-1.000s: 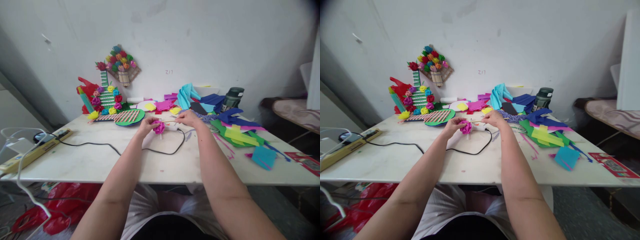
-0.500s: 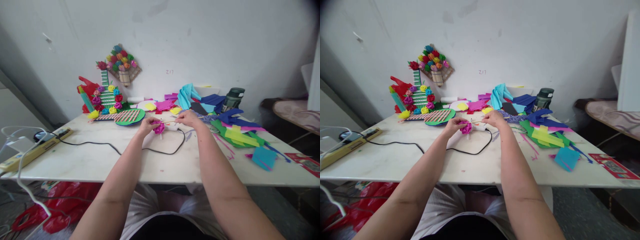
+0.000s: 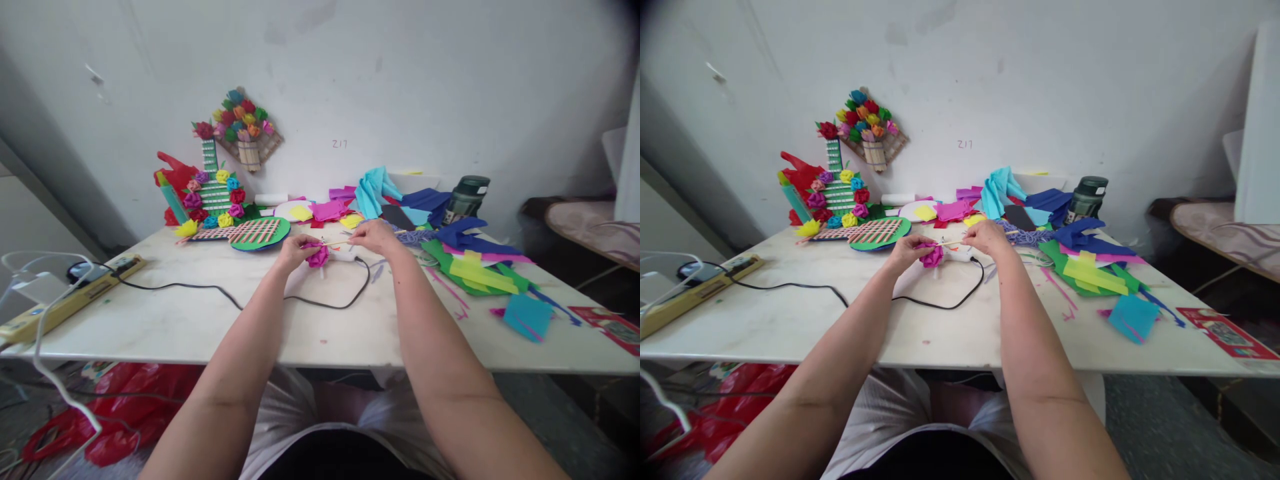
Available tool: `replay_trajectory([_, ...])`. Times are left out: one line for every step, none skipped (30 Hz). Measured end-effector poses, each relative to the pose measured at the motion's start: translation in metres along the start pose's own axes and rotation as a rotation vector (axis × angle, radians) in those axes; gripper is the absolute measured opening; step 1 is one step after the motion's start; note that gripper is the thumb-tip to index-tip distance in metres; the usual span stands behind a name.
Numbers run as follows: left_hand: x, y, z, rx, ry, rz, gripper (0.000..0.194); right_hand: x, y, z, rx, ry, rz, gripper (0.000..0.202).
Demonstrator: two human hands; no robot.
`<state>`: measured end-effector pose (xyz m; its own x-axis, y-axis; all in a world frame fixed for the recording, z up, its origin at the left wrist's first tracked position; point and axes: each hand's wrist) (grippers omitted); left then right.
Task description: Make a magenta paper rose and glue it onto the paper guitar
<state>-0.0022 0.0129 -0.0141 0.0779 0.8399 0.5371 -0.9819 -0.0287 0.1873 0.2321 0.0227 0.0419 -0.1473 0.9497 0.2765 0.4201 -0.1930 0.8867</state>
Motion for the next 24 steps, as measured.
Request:
replay_trajectory([0.0003, 0.0000, -0.0007, 0.011, -0.003, 0.002, 0.030, -0.0004, 0.0004, -0.0009, -0.010, -0.002, 0.004, 0.019])
replay_trajectory([0.0006, 0.0000, -0.0013, 0.021, -0.006, 0.004, 0.030, -0.0008, 0.0008, -0.0017, -0.020, -0.004, 0.008, 0.018])
replay_trajectory([0.0008, 0.0001, -0.0021, 0.030, -0.010, 0.007, 0.030, -0.0011, 0.0013, -0.0024, -0.027, -0.002, 0.012, 0.018])
replay_trajectory([0.0011, 0.0001, -0.0029, 0.036, -0.014, 0.009, 0.029, -0.0013, 0.0016, -0.0030, -0.031, 0.002, 0.014, 0.018])
replay_trajectory([0.0013, 0.0002, -0.0038, 0.041, -0.016, 0.010, 0.029, -0.0015, 0.0019, -0.0034, -0.033, 0.008, 0.014, 0.017])
replay_trajectory([0.0015, 0.0003, -0.0048, 0.045, -0.017, 0.011, 0.029, -0.0016, 0.0020, -0.0037, -0.034, 0.013, 0.011, 0.017])
replay_trajectory([0.0016, 0.0004, -0.0058, 0.046, -0.017, 0.011, 0.029, -0.0017, 0.0021, -0.0039, -0.034, 0.017, 0.008, 0.017])
replay_trajectory([0.0018, 0.0005, -0.0068, 0.045, -0.018, 0.011, 0.029, -0.0018, 0.0020, -0.0040, -0.033, 0.018, 0.003, 0.017])
replay_trajectory([0.0020, 0.0006, -0.0076, 0.045, -0.019, 0.012, 0.030, -0.0019, 0.0018, -0.0041, -0.032, 0.020, -0.001, 0.017])
replay_trajectory([0.0021, 0.0007, -0.0083, 0.046, -0.021, 0.013, 0.030, -0.0020, 0.0017, -0.0042, -0.033, 0.022, -0.002, 0.017])
replay_trajectory([0.0022, 0.0007, -0.0086, 0.048, -0.023, 0.013, 0.030, -0.0022, 0.0015, -0.0043, -0.033, 0.024, -0.004, 0.017])
replay_trajectory([0.0022, 0.0007, -0.0087, 0.050, -0.025, 0.014, 0.029, -0.0025, 0.0014, -0.0045, -0.035, 0.029, -0.005, 0.018])
replay_trajectory([0.0022, 0.0006, -0.0085, 0.052, -0.026, 0.014, 0.029, -0.0027, 0.0013, -0.0047, -0.038, 0.037, -0.009, 0.018])
replay_trajectory([0.0022, 0.0005, -0.0081, 0.054, -0.026, 0.015, 0.029, -0.0029, 0.0012, -0.0050, -0.039, 0.045, -0.015, 0.019])
replay_trajectory([0.0021, 0.0003, -0.0076, 0.056, -0.025, 0.014, 0.029, -0.0032, 0.0012, -0.0052, -0.039, 0.053, -0.024, 0.020])
replay_trajectory([0.0019, 0.0001, -0.0071, 0.058, -0.026, 0.015, 0.029, -0.0033, 0.0012, -0.0054, -0.038, 0.059, -0.036, 0.020])
replay_trajectory([0.0018, -0.0001, -0.0067, 0.060, -0.030, 0.016, 0.029, -0.0035, 0.0012, -0.0057, -0.034, 0.059, -0.047, 0.020])
replay_trajectory([0.0017, -0.0003, -0.0065, 0.061, -0.033, 0.015, 0.029, -0.0036, 0.0012, -0.0060, -0.031, 0.054, -0.058, 0.020])
replay_trajectory([0.0016, -0.0006, -0.0066, 0.061, -0.037, 0.017, 0.029, -0.0036, 0.0010, -0.0063, -0.027, 0.049, -0.066, 0.021])
replay_trajectory([0.0016, -0.0009, -0.0069, 0.057, -0.040, 0.019, 0.029, -0.0036, 0.0009, -0.0068, -0.024, 0.046, -0.073, 0.021])
replay_trajectory([0.0017, -0.0013, -0.0074, 0.052, -0.041, 0.021, 0.029, -0.0037, 0.0006, -0.0074, -0.019, 0.044, -0.080, 0.021])
replay_trajectory([0.0018, -0.0016, -0.0082, 0.045, -0.039, 0.024, 0.030, -0.0037, 0.0004, -0.0082, -0.013, 0.041, -0.089, 0.022])
replay_trajectory([0.0021, -0.0019, -0.0090, 0.039, -0.037, 0.027, 0.031, -0.0039, 0.0001, -0.0092, -0.005, 0.037, -0.099, 0.022])
replay_trajectory([0.0023, -0.0023, -0.0099, 0.032, -0.034, 0.030, 0.031, -0.0041, -0.0002, -0.0103, 0.003, 0.031, -0.109, 0.022])
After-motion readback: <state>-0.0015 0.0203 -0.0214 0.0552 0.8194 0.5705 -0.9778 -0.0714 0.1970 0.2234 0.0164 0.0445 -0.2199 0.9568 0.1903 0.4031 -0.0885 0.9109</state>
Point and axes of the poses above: each hand's wrist, its own x-axis towards the middle knuckle, its own y-axis out of the back of the hand, z = x × y, and after that the axes turned 10 degrees about -y, right-handed
